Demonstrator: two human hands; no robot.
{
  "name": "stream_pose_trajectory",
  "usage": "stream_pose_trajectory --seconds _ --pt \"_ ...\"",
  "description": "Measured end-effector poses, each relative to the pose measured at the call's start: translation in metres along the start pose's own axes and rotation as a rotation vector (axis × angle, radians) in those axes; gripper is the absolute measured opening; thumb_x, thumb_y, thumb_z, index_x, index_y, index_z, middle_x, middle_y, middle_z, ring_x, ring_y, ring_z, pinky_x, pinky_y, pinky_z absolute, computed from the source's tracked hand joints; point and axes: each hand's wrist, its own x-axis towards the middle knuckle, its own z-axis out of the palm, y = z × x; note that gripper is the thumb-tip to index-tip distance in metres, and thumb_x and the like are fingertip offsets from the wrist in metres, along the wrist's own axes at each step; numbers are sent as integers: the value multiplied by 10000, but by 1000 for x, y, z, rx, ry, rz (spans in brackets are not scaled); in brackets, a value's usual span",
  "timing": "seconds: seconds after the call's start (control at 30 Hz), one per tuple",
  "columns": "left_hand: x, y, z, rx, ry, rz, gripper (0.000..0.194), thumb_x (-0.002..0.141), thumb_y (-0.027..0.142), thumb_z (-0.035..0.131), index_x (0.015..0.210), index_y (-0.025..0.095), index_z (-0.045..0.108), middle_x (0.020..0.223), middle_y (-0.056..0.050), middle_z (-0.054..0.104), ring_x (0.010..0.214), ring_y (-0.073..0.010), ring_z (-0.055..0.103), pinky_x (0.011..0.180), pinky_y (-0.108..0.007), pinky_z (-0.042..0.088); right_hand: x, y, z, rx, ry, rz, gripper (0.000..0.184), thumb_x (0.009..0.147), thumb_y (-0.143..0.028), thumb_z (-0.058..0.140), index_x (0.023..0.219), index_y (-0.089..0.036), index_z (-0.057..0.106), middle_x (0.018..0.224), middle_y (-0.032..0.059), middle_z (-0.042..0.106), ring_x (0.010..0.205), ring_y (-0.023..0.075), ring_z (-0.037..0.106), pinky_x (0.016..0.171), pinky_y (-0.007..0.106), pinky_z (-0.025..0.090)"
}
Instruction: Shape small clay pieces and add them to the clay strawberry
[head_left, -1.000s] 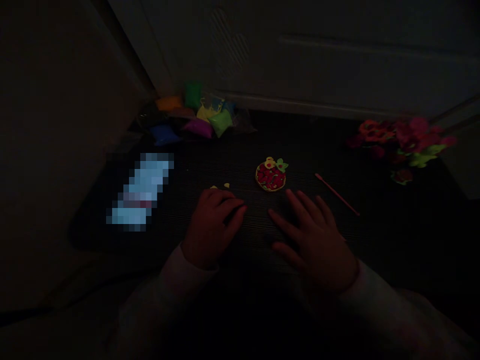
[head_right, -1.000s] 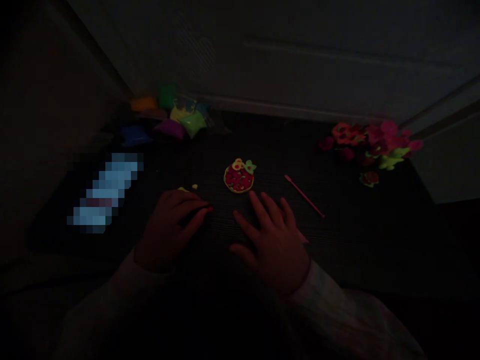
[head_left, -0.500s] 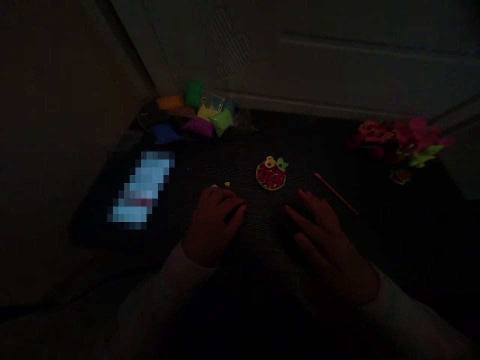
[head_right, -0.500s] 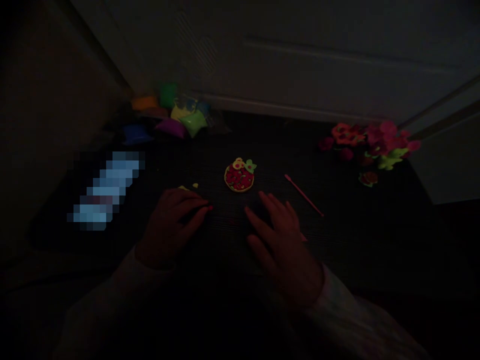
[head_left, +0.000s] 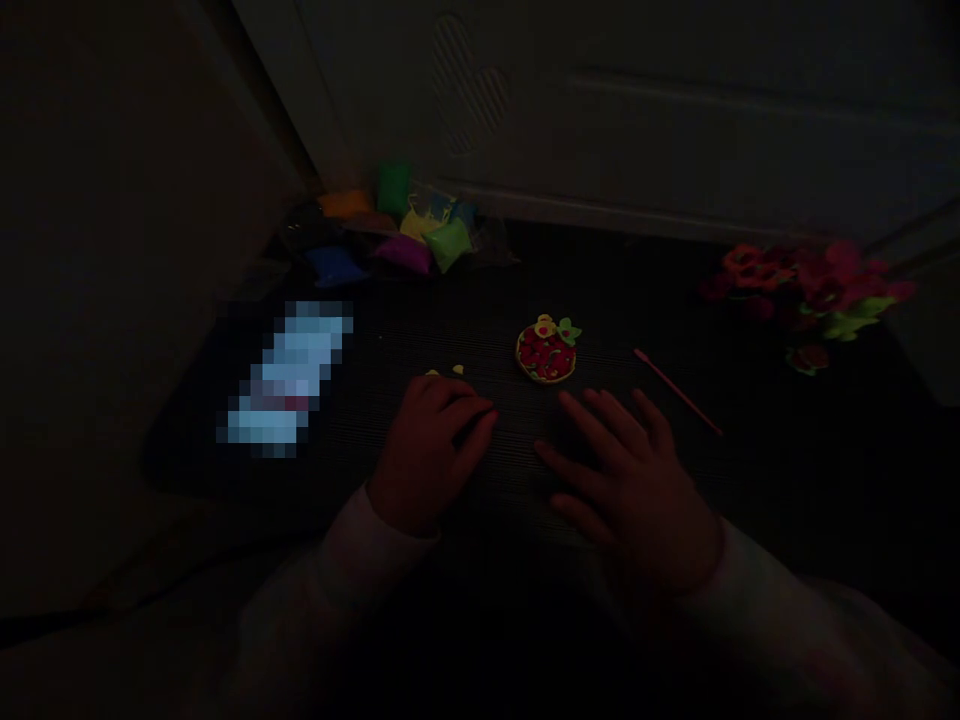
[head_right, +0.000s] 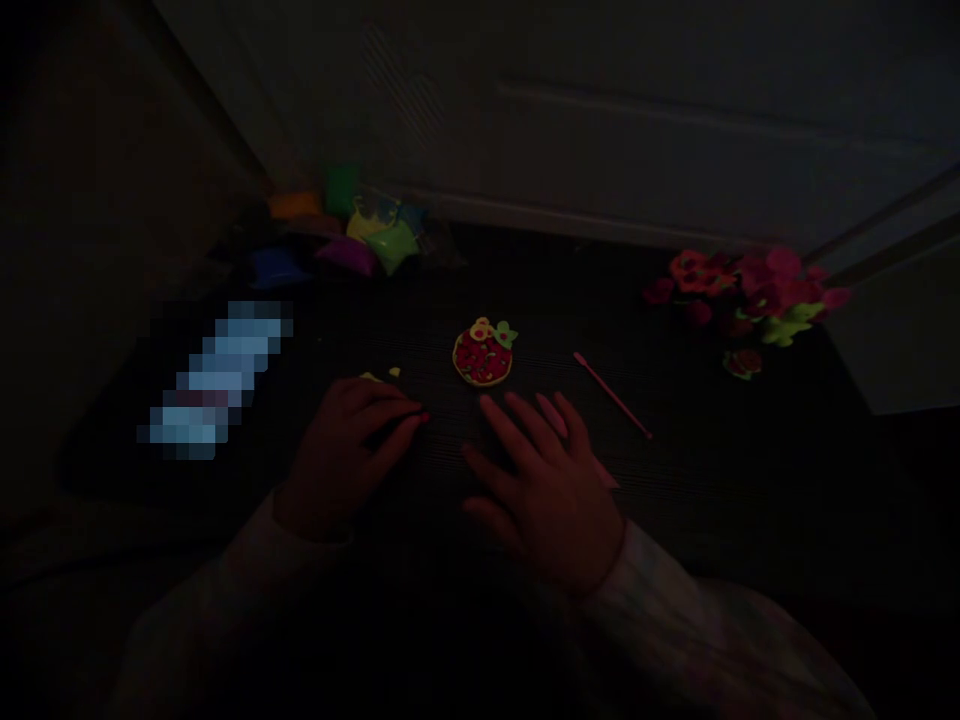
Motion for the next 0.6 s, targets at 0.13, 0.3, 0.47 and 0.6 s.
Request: stream_pose_trajectory --seconds 0.13,0.3,0.47,0.6 --pt "0 0 0 2 -13 4 141 763 208 535 844 150 634 840 -60 606 850 -182 502 795 -359 413 0 0 0 9 -2 7 376 770 -489 450 1097 -327 538 1346 56 344 1227 270 265 988 522 132" --pt "0 0 1 -2 -9 -2 139 763 209 536 844 155 635 837 -57 604 847 -181 497 784 -357 419 -2 2 3 25 -34 35 412 767 -487 456 1146 -330 497 1356 74 317 1237 283 243 981 537 139" --pt "-1 0 1 -8 -5 -8 146 762 201 537 845 139 639 833 -64 602 848 -179 496 788 -351 415 -10 1 -1 132 -29 -14 396 788 -405 463 1174 -316 471 1394 79 221 1256 308 195 971 557 166" --pt "-1 -2 1 0 12 12 147 759 198 542 850 136 639 827 -63 605 828 -173 500 778 -351 418 -11 7 -7 313 88 60 332 832 -271 399 1152 -253 486 1361 88 279 1232 273 275 970 533 226"
